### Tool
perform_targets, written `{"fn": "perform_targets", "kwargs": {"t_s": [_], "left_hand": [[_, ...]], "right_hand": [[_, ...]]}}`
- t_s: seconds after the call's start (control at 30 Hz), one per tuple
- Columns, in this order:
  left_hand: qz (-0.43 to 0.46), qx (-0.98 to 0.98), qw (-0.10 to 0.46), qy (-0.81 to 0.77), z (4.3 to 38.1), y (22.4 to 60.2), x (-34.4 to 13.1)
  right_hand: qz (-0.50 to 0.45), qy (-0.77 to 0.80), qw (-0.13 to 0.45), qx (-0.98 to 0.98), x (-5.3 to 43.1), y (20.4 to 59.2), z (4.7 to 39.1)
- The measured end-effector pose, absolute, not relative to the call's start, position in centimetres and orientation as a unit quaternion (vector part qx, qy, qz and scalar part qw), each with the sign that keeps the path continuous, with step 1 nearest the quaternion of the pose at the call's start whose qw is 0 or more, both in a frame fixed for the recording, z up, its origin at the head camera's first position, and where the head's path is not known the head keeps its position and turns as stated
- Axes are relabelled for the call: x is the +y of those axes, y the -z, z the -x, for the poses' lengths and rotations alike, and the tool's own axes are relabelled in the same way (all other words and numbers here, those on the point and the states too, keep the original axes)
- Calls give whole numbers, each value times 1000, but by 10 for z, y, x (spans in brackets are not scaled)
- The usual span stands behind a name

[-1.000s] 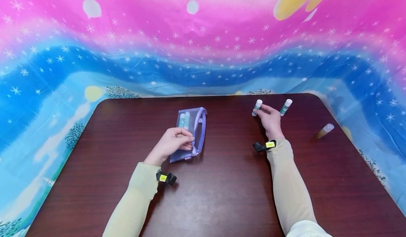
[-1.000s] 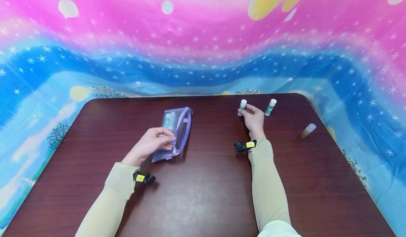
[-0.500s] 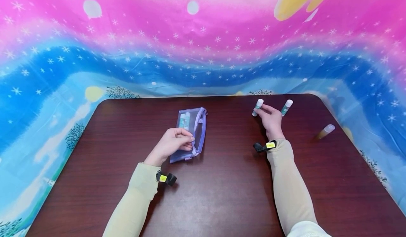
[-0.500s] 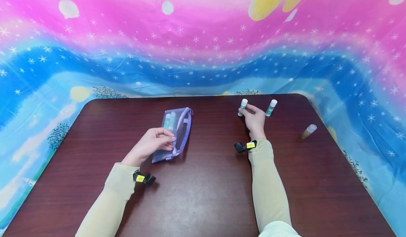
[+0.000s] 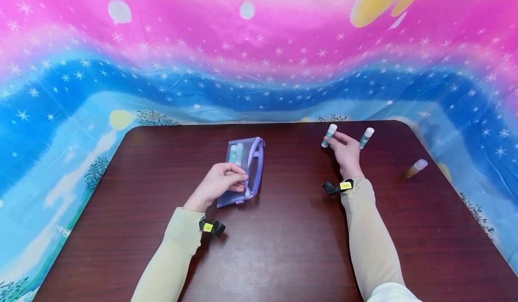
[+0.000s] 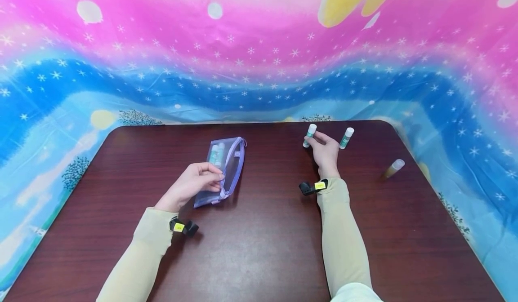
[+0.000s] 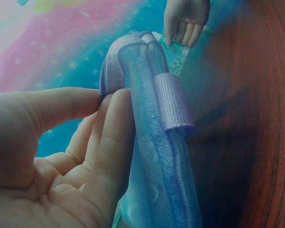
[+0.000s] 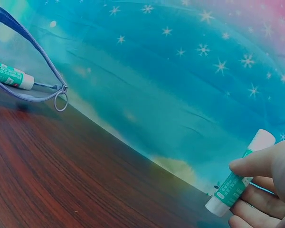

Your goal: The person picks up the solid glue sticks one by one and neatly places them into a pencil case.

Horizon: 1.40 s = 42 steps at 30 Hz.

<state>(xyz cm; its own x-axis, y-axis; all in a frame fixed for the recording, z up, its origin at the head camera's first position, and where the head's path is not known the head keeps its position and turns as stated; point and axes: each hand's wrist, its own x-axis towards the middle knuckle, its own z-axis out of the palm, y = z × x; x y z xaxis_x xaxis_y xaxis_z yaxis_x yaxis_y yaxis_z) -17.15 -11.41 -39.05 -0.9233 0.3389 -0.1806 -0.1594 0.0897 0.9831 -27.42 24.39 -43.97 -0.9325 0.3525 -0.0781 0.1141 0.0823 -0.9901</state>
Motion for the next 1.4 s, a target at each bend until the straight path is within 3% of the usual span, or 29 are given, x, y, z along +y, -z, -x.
{"fn": "perform_targets", "kwargs": {"t_s": [1.4], "left_hand": [[-63,719,192,-665,171,390,-114]], "right_hand": [[149,-674,96,-717,237,430,272]]}}
